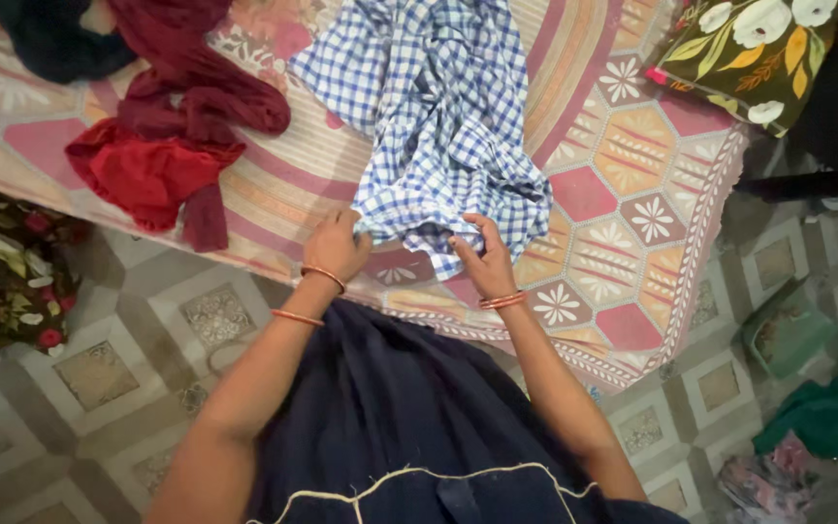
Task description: The person folds a blue and white checkered shirt by hand, smoothing it out and carefully folding the sleeves and body on a patterned bedspread.
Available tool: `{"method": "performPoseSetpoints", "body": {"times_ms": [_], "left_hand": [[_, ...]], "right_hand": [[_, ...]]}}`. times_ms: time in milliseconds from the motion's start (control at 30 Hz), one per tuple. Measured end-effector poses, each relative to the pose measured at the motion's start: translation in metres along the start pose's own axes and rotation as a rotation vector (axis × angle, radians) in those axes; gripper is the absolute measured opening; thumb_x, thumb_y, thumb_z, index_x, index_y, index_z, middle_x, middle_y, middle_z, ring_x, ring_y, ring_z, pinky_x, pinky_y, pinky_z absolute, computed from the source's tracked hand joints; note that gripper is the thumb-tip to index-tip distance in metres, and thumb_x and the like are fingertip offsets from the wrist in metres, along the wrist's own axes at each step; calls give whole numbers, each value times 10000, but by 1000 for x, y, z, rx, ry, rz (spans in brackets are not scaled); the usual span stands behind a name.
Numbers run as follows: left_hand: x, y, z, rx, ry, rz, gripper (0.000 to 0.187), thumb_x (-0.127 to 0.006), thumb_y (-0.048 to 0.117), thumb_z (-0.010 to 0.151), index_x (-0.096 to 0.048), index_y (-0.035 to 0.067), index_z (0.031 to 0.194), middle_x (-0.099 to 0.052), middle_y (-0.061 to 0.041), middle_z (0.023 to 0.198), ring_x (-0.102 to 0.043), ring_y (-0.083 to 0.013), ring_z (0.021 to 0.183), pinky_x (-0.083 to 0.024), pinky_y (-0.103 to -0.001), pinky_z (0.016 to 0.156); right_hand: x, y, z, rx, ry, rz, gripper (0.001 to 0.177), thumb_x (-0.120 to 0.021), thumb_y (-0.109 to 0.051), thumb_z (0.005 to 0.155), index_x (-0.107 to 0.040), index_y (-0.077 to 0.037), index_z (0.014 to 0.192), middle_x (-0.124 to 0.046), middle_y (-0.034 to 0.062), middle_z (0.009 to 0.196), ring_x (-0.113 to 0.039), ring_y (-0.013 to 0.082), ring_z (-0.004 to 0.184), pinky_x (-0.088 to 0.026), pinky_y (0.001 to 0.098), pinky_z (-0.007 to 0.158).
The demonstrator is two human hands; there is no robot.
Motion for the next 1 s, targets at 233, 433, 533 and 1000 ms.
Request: {"method": "performPoseSetpoints", "body": {"times_ms": [233, 433, 533, 1000], "left_hand": [[6, -41, 3, -31, 363, -473, 194, -636, 109, 955, -749, 86, 1110, -701, -121, 1147, -681, -275, 1006, -569, -409, 833], [-49, -71, 30, 313, 50, -1505, 203, -544, 97, 1060, -671, 38, 1207, -714, -36, 1058, -686, -138, 923, -598, -332, 815], [-31, -63, 38, 108, 2, -1232, 273, -529, 22, 1004, -640, 29, 1253, -704, -63, 1104, -666, -171, 962, -574, -357, 860], [35, -2, 13, -253, 54, -78, 273, -752, 97, 788, -709, 44, 1052, -624, -199, 1060, -606, -434, 975, -496, -522, 822]], "right_hand": [[5, 71, -14, -181, 191, 0, 220, -690, -130, 984, -699, -20, 1175, -678, -29, 969, -577, 41, 847, -494, 211, 748], [14, 106, -12, -433, 308, 296, 167, -698, -77, 1038, -760, -27, 1184, -544, -28, 854, -396, 61, 715, -304, 228, 611], [15, 79, 2, -300, 211, 391, 226, -633, -22, 973, -669, -74, 1190, -680, -58, 1024, -572, 19, 869, -441, 178, 736], [-4, 23, -15, -129, -33, -277, 246, -846, -156, 792, -648, -35, 874, -635, 65, 837, -609, 155, 734, -512, 299, 673]]}}
Point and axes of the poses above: each hand's wrist, its own z-axis towards the middle knuckle, its own x-axis out of the back of the hand, y = z × x, the point moved 4 cm from there along z, towards the middle knuckle
